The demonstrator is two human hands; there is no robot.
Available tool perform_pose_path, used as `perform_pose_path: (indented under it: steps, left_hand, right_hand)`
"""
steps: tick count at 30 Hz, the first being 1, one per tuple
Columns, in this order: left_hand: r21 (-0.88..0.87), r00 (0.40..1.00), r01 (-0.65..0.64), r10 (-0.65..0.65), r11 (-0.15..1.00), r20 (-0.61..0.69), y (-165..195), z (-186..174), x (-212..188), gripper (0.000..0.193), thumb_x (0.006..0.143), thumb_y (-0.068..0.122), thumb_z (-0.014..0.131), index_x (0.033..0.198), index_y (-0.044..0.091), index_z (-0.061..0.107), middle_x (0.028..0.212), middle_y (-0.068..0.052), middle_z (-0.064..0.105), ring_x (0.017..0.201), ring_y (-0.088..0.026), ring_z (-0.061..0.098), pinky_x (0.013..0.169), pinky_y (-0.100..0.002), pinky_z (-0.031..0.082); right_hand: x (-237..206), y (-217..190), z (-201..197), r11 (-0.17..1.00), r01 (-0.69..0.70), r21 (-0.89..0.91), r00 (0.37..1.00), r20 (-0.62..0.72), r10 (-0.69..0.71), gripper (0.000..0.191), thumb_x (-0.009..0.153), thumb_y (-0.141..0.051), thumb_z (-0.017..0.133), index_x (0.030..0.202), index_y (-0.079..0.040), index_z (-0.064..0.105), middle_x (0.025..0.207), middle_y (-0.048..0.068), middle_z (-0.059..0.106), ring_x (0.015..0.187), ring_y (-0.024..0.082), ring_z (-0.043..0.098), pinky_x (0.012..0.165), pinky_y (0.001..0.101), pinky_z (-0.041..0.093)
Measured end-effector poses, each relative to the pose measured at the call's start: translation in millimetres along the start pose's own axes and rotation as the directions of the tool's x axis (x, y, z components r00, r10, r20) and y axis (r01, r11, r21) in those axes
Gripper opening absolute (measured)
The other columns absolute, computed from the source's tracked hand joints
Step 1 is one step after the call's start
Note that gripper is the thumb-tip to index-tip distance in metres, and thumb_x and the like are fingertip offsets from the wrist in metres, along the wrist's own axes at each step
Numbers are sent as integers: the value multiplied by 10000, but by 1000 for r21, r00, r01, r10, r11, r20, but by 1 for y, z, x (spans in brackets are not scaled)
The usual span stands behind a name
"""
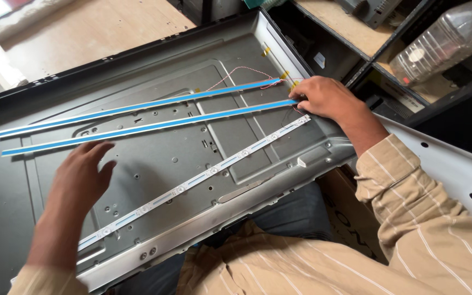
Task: The person is installing LED light strips onto the back panel of a television. They use a utility knife to cut the strips to size and carefully position them in parallel rows, securing them with adhesive.
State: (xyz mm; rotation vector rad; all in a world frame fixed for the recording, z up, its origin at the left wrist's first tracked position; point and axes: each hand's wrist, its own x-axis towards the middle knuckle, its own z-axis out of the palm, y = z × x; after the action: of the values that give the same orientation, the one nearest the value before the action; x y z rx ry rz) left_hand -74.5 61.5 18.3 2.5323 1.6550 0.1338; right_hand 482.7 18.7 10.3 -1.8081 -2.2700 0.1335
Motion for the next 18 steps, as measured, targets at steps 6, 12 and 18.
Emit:
perform_pose_path:
  steps: [6,12,18]
  left_hand:
    - [86,955,-143,161,986,-248,14,44,24,337,971,129,679,1307,137,695,1354,-117,668,1259,-307,631,1069,-466,500]
    - [70,961,-100,114,993,-253,15,45,22,296,968,98,672,1262,98,709,1285,-156,641,1146,-311,637,947,-466,489]
    - [216,956,-120,171,969,-237,8,35,15,155,1045,104,644,1154,147,747,1093,-41,738,1083,-215,667,998,-422,442]
  right_hand:
    - [-23,2,12,998,55,-20,996,-74,-57,190,816,-124,748,1004,-102,762,1009,83,751,946,310,709,825,434,573]
    - [-41,2,10,990,84,114,973,-223,-56,150,868,-85,677,991,-78,763,969,103,748,822,284,707,739,398,568]
    - [-36,-7,8,928,121,351,948,-318,-3,154,916,-50,646,1028,-46,751,969,113,736,771,202,692,665,322,536]
